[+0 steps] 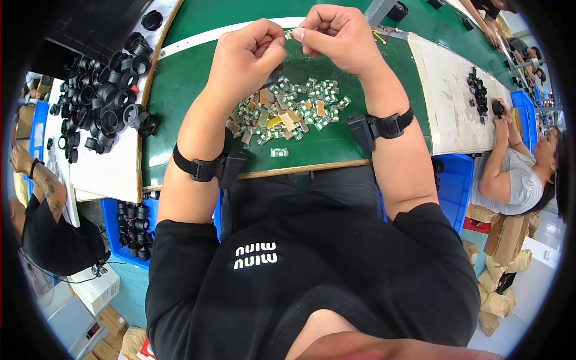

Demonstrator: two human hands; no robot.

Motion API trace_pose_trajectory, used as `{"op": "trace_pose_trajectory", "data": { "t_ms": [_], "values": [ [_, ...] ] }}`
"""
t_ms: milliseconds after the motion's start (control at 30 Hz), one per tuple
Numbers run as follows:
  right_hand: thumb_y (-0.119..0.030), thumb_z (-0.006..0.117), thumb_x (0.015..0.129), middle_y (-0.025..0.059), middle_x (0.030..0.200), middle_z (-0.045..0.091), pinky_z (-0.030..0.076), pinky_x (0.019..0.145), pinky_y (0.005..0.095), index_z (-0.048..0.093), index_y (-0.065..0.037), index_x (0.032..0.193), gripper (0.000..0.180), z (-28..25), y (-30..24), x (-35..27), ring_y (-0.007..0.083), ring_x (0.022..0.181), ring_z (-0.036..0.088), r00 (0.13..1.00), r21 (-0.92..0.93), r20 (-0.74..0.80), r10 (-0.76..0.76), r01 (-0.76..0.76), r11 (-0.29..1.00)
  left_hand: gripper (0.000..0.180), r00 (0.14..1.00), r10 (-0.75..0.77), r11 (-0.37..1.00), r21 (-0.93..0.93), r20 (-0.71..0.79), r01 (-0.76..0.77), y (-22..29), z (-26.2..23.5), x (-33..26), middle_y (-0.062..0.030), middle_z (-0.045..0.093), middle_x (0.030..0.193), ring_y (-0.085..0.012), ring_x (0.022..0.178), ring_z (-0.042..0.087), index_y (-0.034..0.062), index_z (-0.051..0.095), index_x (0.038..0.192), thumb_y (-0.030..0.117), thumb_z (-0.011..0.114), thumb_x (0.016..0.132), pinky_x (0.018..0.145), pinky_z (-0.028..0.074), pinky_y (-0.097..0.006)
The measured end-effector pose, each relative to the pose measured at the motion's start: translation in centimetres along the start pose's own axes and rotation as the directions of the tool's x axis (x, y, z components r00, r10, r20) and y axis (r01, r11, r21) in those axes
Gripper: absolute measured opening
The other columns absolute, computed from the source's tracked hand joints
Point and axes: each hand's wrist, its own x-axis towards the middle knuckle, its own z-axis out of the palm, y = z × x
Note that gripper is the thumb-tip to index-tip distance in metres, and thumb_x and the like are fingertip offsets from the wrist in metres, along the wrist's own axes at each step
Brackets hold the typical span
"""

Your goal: The recorder is assembling small electronic components by inserting a small circuit board into a plastic housing.

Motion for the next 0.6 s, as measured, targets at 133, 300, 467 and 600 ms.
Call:
{"op": "trace_pose_trajectory", "data": {
  "t_ms": [133, 300, 467, 600],
  "values": [
    [-0.013, 0.077, 0.093, 0.0044, 0.073, 0.07, 0.049, 0.057, 0.0224, 0.068, -0.001, 0.086, 0.017, 0.0, 0.2, 0.3, 0.0075, 0.066, 0.065, 1.0, 0.057, -0.03, 0.003, -0.002, 0.998, 0.007, 0.99, 0.084, 0.995, -0.047, -0.116, -0.09, -1.1, 1.1, 0.5, -0.0002, 0.068, 0.075, -0.0047, 0.066, 0.061, -0.0001, 0.069, 0.092, 0.006, 0.069, 0.094, 0.059, 0.047, -0.02],
    [-0.013, 0.077, 0.093, 0.0044, 0.071, 0.069, 0.05, 0.058, 0.0231, 0.067, 0.0, 0.085, 0.018, 0.1, 0.2, 1.6, 0.0097, 0.065, 0.065, 1.0, 0.176, 0.021, 0.024, -0.027, 0.984, 0.005, 0.972, 0.05, 0.973, -0.208, -0.228, -0.099, -1.8, 0.7, 1.2, 0.0004, 0.07, 0.071, -0.003, 0.062, 0.061, 0.0015, 0.074, 0.088, 0.007, 0.075, 0.088, 0.057, 0.048, -0.02],
    [-0.015, 0.076, 0.092, 0.0061, 0.068, 0.069, 0.049, 0.055, 0.0285, 0.067, -0.003, 0.079, 0.02, 0.3, -1.3, 1.6, 0.013, 0.059, 0.062, 0.999, -0.047, 0.003, -0.042, 0.042, 0.998, 0.004, 0.979, 0.084, 0.989, -0.105, -0.185, -0.105, -0.3, -0.7, 0.7, 0.0014, 0.073, 0.079, -0.0064, 0.07, 0.064, 0.0033, 0.074, 0.089, 0.004, 0.071, 0.091, 0.063, 0.053, -0.024],
    [-0.007, 0.075, 0.09, 0.0074, 0.073, 0.068, 0.052, 0.057, 0.027, 0.065, 0.0, 0.081, 0.014, 0.3, -1.6, -0.5, 0.0126, 0.062, 0.064, 0.998, -0.019, -0.058, -0.003, 0.002, 1.0, 0.006, 0.941, 0.229, 0.963, -0.086, -0.251, -0.257, 0.8, 0.3, 0.1, -0.0113, 0.068, 0.071, -0.0173, 0.063, 0.066, 0.0031, 0.07, 0.082, 0.008, 0.073, 0.082, 0.058, 0.052, -0.031]
  ]
}}
